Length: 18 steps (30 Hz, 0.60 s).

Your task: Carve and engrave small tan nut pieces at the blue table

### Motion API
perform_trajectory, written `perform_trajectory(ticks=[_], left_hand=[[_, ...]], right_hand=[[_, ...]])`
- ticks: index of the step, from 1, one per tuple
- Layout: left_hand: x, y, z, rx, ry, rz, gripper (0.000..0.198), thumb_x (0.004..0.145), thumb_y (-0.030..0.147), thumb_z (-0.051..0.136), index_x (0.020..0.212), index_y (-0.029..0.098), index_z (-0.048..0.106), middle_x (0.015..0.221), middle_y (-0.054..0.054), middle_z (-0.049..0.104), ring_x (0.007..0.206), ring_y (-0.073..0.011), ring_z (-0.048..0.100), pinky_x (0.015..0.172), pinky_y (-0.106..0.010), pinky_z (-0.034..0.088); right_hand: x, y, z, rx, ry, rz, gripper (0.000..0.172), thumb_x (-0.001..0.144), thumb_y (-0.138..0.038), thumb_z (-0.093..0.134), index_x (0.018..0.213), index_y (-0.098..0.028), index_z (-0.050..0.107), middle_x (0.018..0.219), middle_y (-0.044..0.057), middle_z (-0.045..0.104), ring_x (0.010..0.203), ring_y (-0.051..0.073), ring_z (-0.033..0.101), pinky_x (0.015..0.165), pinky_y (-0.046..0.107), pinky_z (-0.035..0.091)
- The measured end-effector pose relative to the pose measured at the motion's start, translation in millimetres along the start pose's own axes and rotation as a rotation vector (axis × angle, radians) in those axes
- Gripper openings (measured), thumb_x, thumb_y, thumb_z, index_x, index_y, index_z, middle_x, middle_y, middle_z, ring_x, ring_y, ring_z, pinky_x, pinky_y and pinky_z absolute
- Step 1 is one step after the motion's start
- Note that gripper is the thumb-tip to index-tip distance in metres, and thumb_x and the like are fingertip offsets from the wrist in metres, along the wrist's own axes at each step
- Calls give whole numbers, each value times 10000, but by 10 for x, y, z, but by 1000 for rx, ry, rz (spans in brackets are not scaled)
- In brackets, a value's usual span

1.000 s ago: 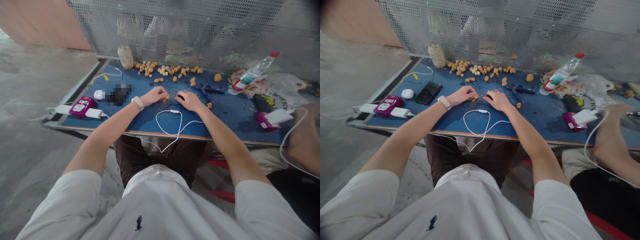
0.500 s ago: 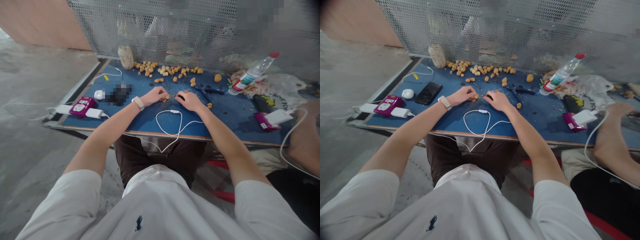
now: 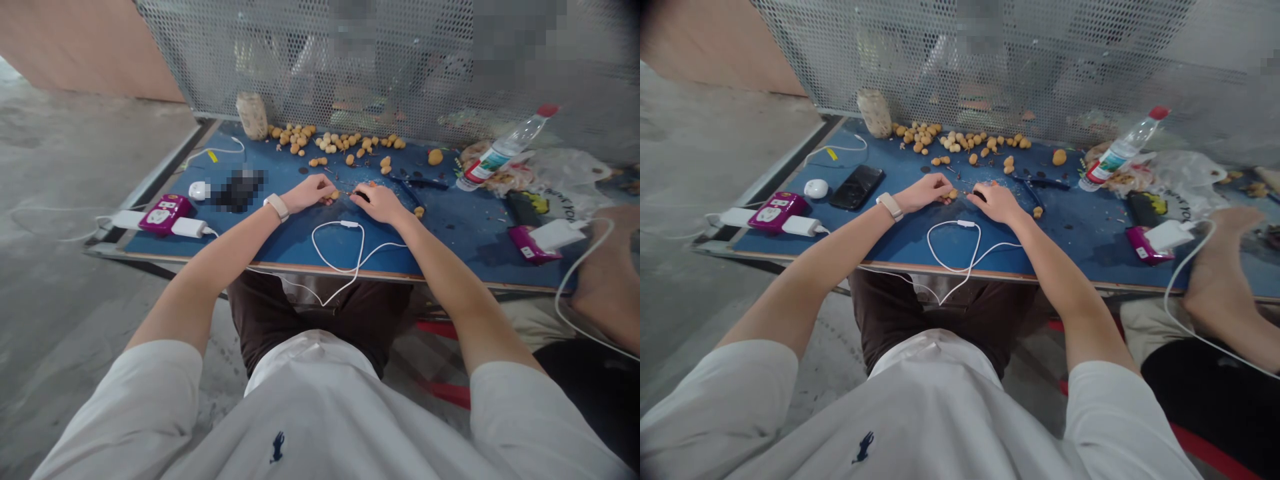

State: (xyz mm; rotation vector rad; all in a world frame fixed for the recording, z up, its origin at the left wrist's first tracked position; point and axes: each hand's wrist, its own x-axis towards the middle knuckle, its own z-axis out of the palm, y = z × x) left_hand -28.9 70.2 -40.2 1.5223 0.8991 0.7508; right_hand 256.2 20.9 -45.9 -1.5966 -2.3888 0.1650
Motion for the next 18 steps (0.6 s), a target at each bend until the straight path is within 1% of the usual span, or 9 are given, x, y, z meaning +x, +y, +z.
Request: perform_trajectory(ticks=[6,10,14,18], left_hand=[[5,-3,1,10,8,3,313,1268,75,750,973,173,714,882,-31,833,805,-132,780,981,-350,665],[11,-8,8,-2,7,11,320,1270,66,742,971,174,701,838,-7,813,786,-111,770,934,-290,646],[-8,22,25,-3,12,1,341,1277,47,716,961,170,691,823,-3,805,761,-102,769,880,-274,635],[-33,60,37,-6,16,-13,343,1281,39,706,965,170,692,846,-1,807,765,-100,781,874,-281,640]], right_hand=[[2,-4,-3,1,-7,-4,697,1296,-733,454,1478,-208,876,1278,222,951,1199,490,849,1009,533,588],[3,-26,-11,-11,-14,2,691,1290,-702,451,1497,-193,870,1392,242,945,1280,502,850,1044,544,593],[1,-42,-20,-15,-16,15,714,1284,-712,438,1512,-191,869,1353,244,947,1293,516,839,1045,556,596],[-8,-47,-31,-11,-23,1,728,1277,-721,431,1517,-188,866,1323,245,949,1271,514,835,1026,553,592]])
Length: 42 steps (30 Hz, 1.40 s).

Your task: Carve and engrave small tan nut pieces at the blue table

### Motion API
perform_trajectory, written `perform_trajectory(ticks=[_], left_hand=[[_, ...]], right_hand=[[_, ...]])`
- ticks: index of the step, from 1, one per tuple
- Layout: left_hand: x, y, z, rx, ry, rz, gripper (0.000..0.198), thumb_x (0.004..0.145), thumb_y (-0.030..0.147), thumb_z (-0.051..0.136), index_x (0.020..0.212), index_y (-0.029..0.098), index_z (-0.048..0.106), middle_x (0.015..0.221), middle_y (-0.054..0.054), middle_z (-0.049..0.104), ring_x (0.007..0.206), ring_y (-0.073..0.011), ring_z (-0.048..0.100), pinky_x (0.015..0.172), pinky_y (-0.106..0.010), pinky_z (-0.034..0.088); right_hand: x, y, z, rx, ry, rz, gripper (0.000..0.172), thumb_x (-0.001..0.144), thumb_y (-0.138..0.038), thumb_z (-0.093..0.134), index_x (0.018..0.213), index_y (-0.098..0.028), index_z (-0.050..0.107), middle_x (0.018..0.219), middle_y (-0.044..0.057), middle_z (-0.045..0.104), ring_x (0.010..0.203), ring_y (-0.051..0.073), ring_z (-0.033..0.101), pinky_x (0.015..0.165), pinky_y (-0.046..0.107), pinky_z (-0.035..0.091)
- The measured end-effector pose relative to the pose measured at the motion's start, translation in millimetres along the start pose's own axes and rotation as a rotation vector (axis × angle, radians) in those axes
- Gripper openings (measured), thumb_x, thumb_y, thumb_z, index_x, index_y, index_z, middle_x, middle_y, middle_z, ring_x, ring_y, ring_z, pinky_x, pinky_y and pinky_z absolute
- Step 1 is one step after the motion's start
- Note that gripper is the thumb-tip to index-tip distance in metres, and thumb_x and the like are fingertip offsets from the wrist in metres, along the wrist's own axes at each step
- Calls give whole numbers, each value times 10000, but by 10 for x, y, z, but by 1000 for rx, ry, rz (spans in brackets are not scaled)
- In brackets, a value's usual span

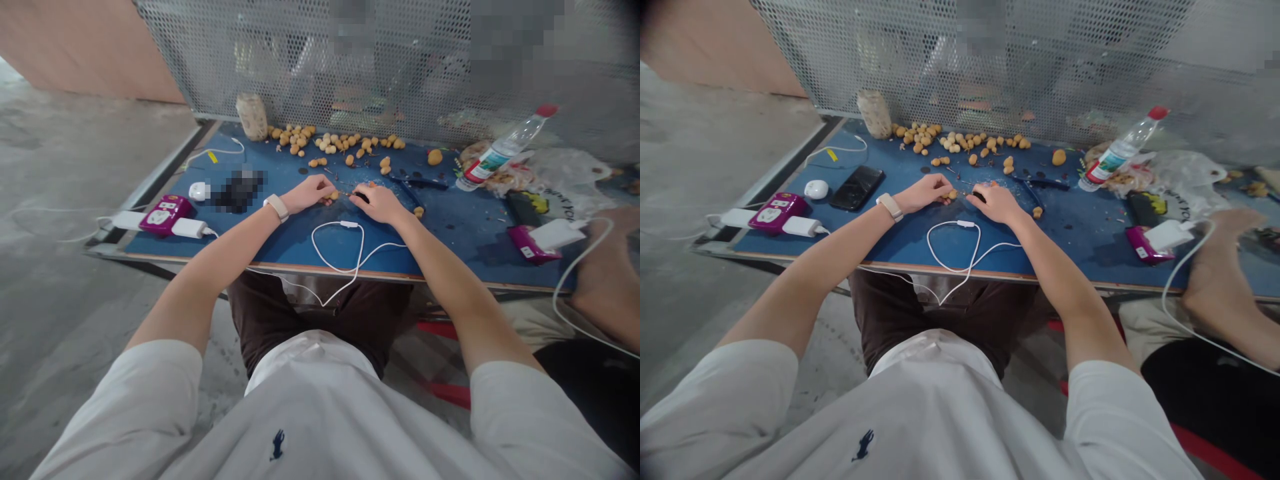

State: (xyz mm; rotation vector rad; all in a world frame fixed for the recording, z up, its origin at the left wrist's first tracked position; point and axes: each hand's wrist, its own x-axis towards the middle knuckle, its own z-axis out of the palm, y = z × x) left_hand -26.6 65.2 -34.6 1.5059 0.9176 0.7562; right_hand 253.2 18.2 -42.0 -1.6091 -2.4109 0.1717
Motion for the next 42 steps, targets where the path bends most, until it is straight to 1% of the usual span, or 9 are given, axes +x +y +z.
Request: perform_trajectory(ticks=[4,8,12,16,21,26,31,37,42], left_hand=[[11,-19,-15,5,-10,-1,342,1287,59,709,966,178,693,868,-12,824,783,-105,780,899,-295,646],[45,-73,-50,-2,-35,22,312,1264,93,768,974,186,700,875,-20,833,810,-118,775,952,-313,657],[55,-89,-66,2,-38,25,304,1246,94,796,972,186,704,878,-20,832,810,-123,768,980,-331,664],[43,-70,-58,14,-35,23,300,1252,91,786,974,182,720,885,-27,837,805,-132,772,1001,-360,672],[47,-66,-49,24,-33,24,306,1272,80,741,980,171,727,870,-19,832,797,-115,769,956,-316,663],[56,-80,-52,15,-33,31,312,1274,77,740,980,178,713,857,-12,834,785,-102,778,905,-276,650],[53,-77,-53,13,-35,33,338,1267,54,729,955,179,702,865,-21,838,789,-107,788,892,-285,651],[61,-93,-60,2,-39,43,315,1245,58,768,965,187,703,868,-22,855,809,-109,789,907,-274,647],[37,-66,-47,10,-29,31,326,1252,40,740,959,178,706,860,-19,837,798,-115,789,908,-298,652]], right_hand=[[-5,-10,-3,1,13,0,713,1273,-710,425,1495,-195,866,1298,244,951,1251,517,843,1023,558,591],[-6,-11,0,0,11,5,726,1272,-732,423,1481,-199,869,1255,238,948,1222,511,847,1007,555,593],[-1,7,6,1,16,-8,751,1277,-757,407,1480,-207,877,1280,230,952,1237,501,844,1008,548,598],[7,16,15,8,21,-3,729,1276,-737,429,1487,-201,877,1290,239,956,1252,513,844,1014,554,604],[7,8,18,-4,19,-8,723,1275,-720,437,1498,-187,872,1362,254,951,1313,519,841,1044,554,604],[3,10,17,11,36,-11,702,1276,-720,443,1470,-207,881,1296,240,957,1272,514,838,1011,547,599],[1,-6,14,8,36,9,697,1279,-713,425,1445,-209,877,1295,243,950,1260,507,845,1014,544,592],[4,-16,8,13,32,9,694,1276,-720,432,1444,-213,875,1271,239,955,1217,511,851,1009,553,597],[-3,-19,0,-1,21,15,687,1280,-711,435,1471,-215,870,1293,236,953,1265,512,849,1026,548,597]])
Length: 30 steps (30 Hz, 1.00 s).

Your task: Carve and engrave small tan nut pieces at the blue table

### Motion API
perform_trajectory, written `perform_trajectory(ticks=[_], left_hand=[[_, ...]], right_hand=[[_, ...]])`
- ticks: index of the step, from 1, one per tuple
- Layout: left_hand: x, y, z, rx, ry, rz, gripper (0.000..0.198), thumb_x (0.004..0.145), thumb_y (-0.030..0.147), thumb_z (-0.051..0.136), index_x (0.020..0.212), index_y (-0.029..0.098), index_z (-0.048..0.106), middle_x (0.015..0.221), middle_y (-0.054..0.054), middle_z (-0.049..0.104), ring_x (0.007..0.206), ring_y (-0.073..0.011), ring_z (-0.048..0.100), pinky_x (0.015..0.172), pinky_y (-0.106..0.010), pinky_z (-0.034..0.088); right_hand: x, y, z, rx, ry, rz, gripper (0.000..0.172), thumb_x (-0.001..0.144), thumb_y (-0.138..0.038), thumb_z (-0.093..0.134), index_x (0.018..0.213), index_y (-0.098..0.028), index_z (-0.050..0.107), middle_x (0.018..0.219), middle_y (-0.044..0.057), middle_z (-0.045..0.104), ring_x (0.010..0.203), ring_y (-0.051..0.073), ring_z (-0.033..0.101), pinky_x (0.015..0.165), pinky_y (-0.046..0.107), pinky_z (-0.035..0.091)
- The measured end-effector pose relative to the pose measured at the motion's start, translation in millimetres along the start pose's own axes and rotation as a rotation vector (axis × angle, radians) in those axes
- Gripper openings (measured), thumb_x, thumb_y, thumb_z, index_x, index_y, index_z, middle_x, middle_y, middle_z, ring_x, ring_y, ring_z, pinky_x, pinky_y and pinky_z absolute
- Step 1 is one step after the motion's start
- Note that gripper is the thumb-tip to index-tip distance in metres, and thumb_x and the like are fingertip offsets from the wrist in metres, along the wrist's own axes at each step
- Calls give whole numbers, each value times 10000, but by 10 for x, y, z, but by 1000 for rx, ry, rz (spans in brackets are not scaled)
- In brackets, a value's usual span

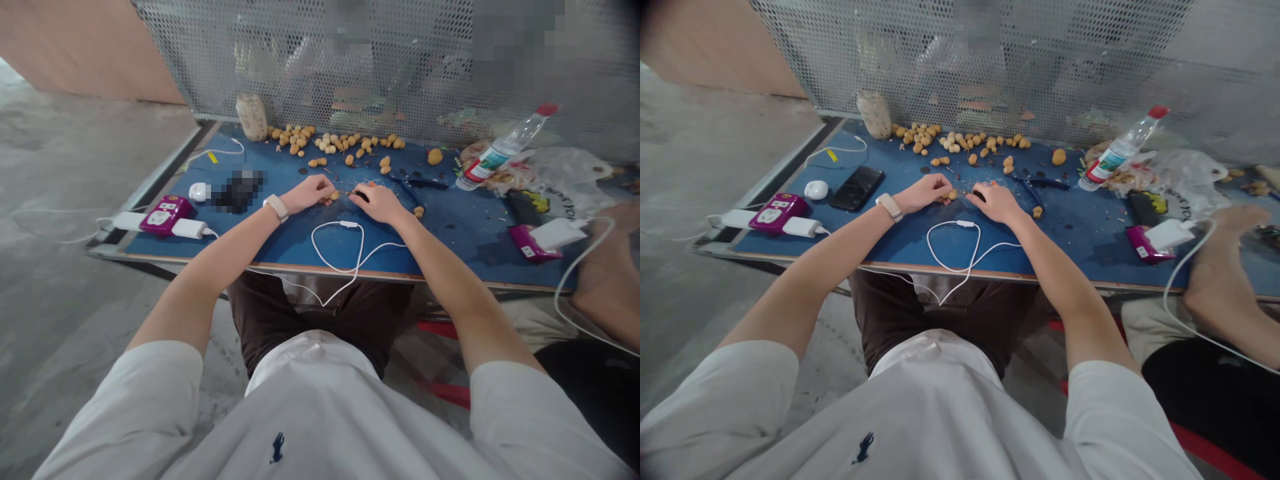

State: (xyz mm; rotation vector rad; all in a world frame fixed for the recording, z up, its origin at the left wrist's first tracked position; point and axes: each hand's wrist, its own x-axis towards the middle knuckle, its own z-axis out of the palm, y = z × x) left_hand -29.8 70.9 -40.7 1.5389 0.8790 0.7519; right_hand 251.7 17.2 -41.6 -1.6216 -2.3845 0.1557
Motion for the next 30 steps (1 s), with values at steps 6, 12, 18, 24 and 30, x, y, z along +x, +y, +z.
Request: perform_trajectory(ticks=[6,12,18,24,30], left_hand=[[-1,4,7,-3,-6,-2,322,1229,25,762,961,189,691,855,-7,840,813,-109,784,911,-281,638],[-3,-1,-7,9,0,2,304,1207,34,791,957,184,703,882,-18,841,830,-137,792,991,-351,662],[-22,7,-23,10,-30,15,283,1198,46,817,977,184,709,887,-11,851,842,-121,780,984,-321,639],[-32,27,-21,3,-17,-12,273,1215,36,793,987,174,731,925,-25,866,861,-125,797,990,-333,640],[-14,6,-33,-4,-23,-8,262,1191,42,815,987,174,719,919,-19,864,858,-112,792,968,-305,640]], right_hand=[[6,-4,7,-2,6,7,687,1282,-701,437,1470,-207,875,1326,252,948,1287,518,834,1034,552,600],[18,30,34,-6,11,12,727,1288,-755,421,1460,-226,889,1293,227,950,1251,495,839,1037,543,608],[4,22,21,4,7,-5,737,1295,-756,408,1481,-218,876,1317,233,947,1261,498,841,1041,545,605],[5,10,6,20,-5,9,722,1290,-754,429,1492,-222,874,1339,231,942,1284,497,834,1068,551,600],[4,7,10,7,1,5,729,1288,-746,421,1466,-207,879,1307,246,942,1287,511,828,1053,557,606]])
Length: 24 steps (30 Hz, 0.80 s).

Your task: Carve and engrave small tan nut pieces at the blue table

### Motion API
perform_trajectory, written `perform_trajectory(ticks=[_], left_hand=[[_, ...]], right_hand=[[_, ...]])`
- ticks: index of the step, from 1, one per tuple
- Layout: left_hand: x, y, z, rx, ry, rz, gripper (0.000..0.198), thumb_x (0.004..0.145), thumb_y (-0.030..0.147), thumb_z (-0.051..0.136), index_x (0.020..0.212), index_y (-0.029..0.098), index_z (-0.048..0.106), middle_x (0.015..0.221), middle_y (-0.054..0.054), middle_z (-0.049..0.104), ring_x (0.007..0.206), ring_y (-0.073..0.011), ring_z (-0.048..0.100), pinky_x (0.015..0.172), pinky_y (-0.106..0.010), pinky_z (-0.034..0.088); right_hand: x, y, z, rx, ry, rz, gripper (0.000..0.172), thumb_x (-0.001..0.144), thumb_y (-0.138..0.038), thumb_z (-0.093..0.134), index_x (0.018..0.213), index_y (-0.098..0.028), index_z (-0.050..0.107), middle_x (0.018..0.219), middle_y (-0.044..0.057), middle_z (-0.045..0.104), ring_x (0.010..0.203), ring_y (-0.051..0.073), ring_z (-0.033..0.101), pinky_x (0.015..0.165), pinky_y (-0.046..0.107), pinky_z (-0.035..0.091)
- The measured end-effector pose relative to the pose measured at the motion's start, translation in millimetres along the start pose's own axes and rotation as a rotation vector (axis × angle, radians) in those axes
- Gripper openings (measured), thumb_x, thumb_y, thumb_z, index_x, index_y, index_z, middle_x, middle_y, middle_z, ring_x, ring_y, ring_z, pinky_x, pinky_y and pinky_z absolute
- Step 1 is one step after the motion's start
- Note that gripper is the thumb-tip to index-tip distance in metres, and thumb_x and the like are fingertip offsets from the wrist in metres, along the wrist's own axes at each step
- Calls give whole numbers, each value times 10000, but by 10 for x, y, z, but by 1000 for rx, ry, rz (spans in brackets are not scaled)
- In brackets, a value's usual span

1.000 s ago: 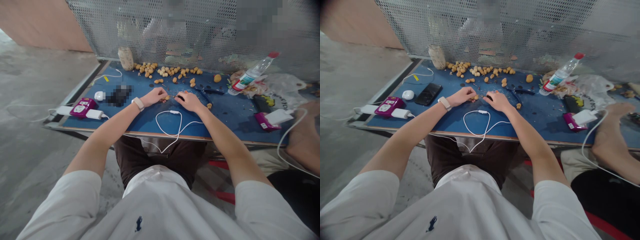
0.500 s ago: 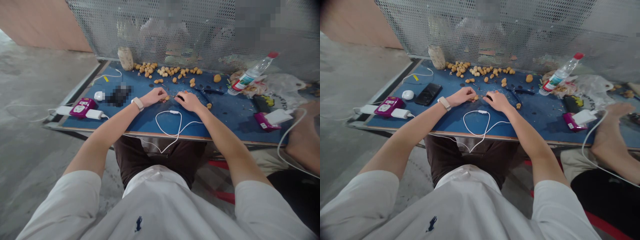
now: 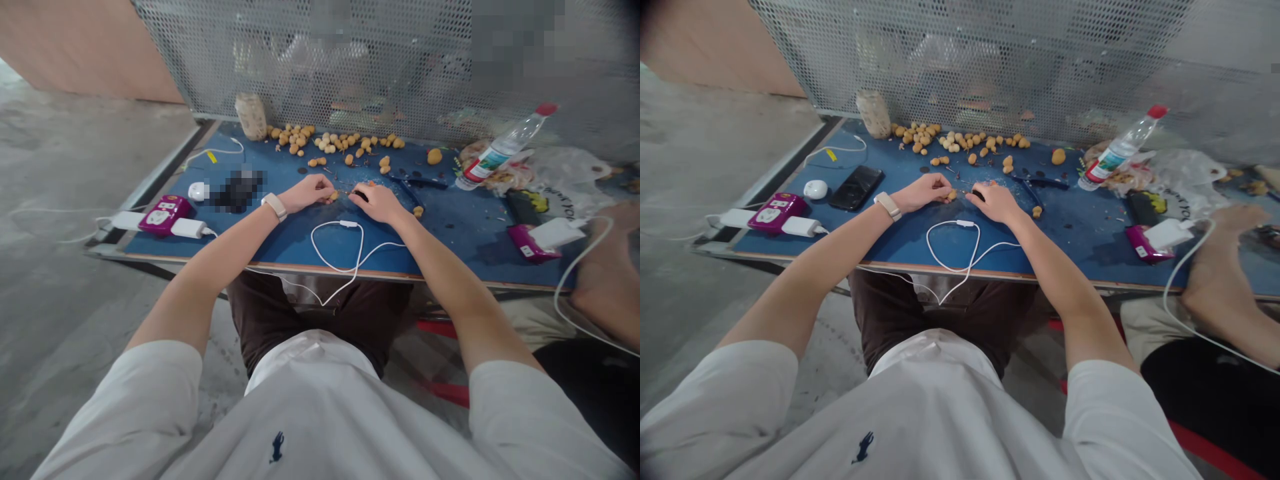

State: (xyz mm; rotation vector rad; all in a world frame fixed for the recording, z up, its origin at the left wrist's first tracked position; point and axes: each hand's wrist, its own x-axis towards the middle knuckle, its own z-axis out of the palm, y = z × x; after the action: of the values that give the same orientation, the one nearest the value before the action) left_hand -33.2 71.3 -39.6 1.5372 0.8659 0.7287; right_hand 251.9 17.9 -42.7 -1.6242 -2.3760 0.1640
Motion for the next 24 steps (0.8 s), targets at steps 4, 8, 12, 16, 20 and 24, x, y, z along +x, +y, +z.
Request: perform_trajectory(ticks=[4,8,12,16,20,24], left_hand=[[9,-23,-17,-6,-9,9,258,1183,61,843,994,178,713,929,-20,867,873,-113,798,965,-296,647],[17,-41,-27,-5,-13,25,258,1157,55,871,988,176,717,920,-25,867,873,-120,791,958,-299,635],[10,-26,-13,-3,1,15,261,1154,19,843,971,168,732,923,-30,857,866,-134,794,967,-337,641],[-5,0,-1,7,2,19,265,1130,20,880,963,171,741,905,-29,855,846,-140,773,970,-355,634],[-10,8,-3,22,-2,25,257,1136,24,857,957,168,740,881,-21,841,839,-131,767,917,-325,605],[-4,-2,-10,15,-6,30,267,1113,32,885,946,173,732,856,-19,828,824,-129,751,906,-317,601]], right_hand=[[-3,-10,2,-8,5,-6,697,1292,-708,429,1468,-202,874,1308,243,945,1282,506,835,1068,554,611],[-4,-11,1,-13,10,-1,683,1300,-691,428,1461,-199,873,1298,240,945,1268,497,844,1061,541,605],[-7,-13,-5,-16,-1,6,673,1300,-696,446,1464,-202,873,1294,237,943,1267,497,840,1044,532,597],[-10,-26,-14,-9,5,16,663,1303,-696,452,1460,-208,872,1285,231,941,1257,484,833,1050,522,591],[-11,-36,-18,1,13,20,652,1294,-673,452,1438,-196,873,1232,233,940,1183,478,838,1012,518,582],[-13,-26,-11,2,25,8,669,1293,-690,435,1419,-203,877,1249,241,945,1210,493,839,1000,525,579]])
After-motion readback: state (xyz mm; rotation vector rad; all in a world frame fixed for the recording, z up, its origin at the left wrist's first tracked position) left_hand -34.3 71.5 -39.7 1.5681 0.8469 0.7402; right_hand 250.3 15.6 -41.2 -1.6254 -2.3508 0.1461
